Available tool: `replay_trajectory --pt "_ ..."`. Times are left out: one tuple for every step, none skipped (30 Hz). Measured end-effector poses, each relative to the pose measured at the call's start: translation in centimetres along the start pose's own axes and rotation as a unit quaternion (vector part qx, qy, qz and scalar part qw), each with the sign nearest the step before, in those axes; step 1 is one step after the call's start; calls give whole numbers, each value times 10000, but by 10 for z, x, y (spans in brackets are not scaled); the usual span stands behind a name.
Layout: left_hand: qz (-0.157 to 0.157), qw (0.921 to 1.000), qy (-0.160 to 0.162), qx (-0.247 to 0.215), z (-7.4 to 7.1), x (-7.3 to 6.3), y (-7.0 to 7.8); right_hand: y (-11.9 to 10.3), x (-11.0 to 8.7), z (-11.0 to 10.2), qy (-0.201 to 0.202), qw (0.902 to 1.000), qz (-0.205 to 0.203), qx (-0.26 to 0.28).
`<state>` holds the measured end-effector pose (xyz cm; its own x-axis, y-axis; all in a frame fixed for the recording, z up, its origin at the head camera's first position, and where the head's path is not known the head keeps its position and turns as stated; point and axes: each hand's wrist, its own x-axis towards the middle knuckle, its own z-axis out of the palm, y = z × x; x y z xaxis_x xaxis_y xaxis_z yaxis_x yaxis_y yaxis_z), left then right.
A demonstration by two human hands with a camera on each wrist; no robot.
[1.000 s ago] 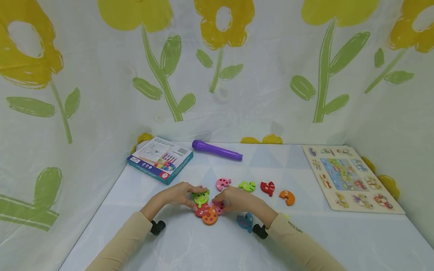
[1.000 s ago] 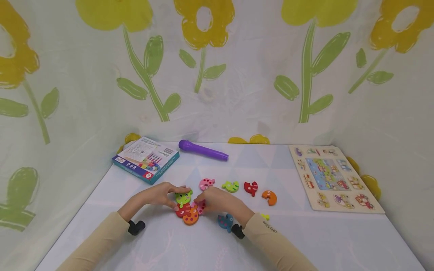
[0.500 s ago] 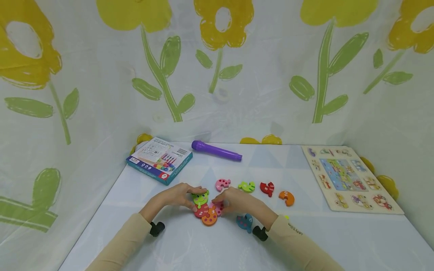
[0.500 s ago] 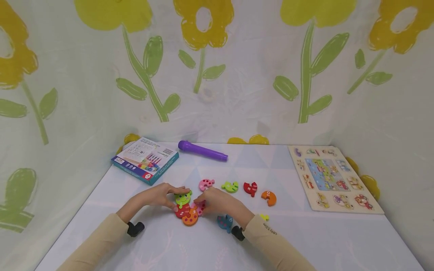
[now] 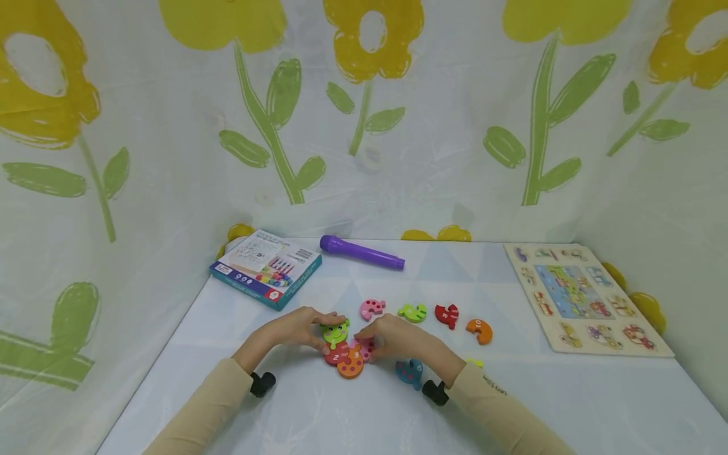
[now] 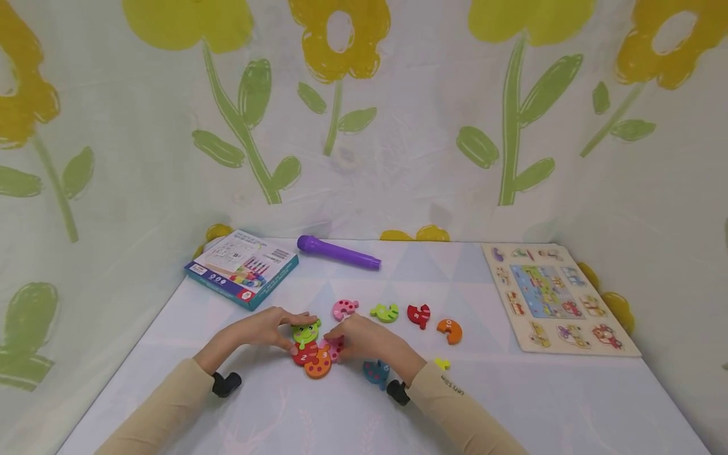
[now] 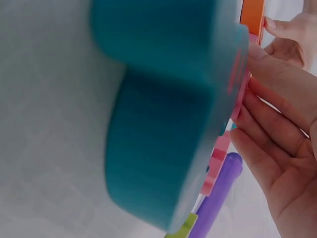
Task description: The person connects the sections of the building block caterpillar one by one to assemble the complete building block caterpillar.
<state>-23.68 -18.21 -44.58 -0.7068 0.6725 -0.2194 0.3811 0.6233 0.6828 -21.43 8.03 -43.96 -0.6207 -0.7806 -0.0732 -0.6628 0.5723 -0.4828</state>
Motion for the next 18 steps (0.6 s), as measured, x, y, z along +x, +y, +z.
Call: replay_trajectory --pt "-2 10000 -2 24 -1 0 0 0 0 -1 13 10000 15 -15" --pt "-8 10000 -2 41 -1 0 0 0 -1 -1 27 10000 54 -24" --pt "-20 10000 -2 51 -1 0 1 0 -2 -2 43 10000 81 -31" --pt "-35 10000 -6 54 -2 0 1 0 -3 -3 56 9999 120 1" --pt "-60 10000 -13 49 -2 0 1 0 -4 -3 76 9998 155 40" --pt "-81 10000 -16 47 -2 0 1 1 -6 -3 99 9998 172 80" --pt "-95 9999 -17 37 -2 0 0 1 -8 -3 135 9997 176 113" --pt "-96 9999 -13 32 -1 -1 0 2 -10 -3 172 9996 158 153" --pt "-97 9999 -14 23 -1 -1 -1 2 -12 -3 211 9995 119 191" --pt "-90 10000 -14 10 -1 -1 -1 2 -15 -2 266 9994 67 204" --pt "-81 10000 -3 15 -1 -2 -1 2 -18 -2 323 9993 13 172" --pt "-63 10000 10 6 -1 -2 -1 2 -21 -3 369 9992 -26 165" --pt "-53 10000 18 10 -1 -2 -2 2 -24 -3 406 9990 -31 167" --pt "-51 10000 18 9 0 -1 -2 2 -27 -3 428 9989 -12 178" --pt "-51 10000 13 8 0 -1 -2 3 -30 -3 452 9988 5 187" --pt "-57 10000 14 19 1 -1 -2 3 -33 -3 472 9987 38 204" --pt "-62 10000 20 29 1 -1 -3 4 -35 -3 489 9984 111 262" --pt "-65 10000 23 23 1 -1 -4 5 -38 -3 523 9980 165 327"
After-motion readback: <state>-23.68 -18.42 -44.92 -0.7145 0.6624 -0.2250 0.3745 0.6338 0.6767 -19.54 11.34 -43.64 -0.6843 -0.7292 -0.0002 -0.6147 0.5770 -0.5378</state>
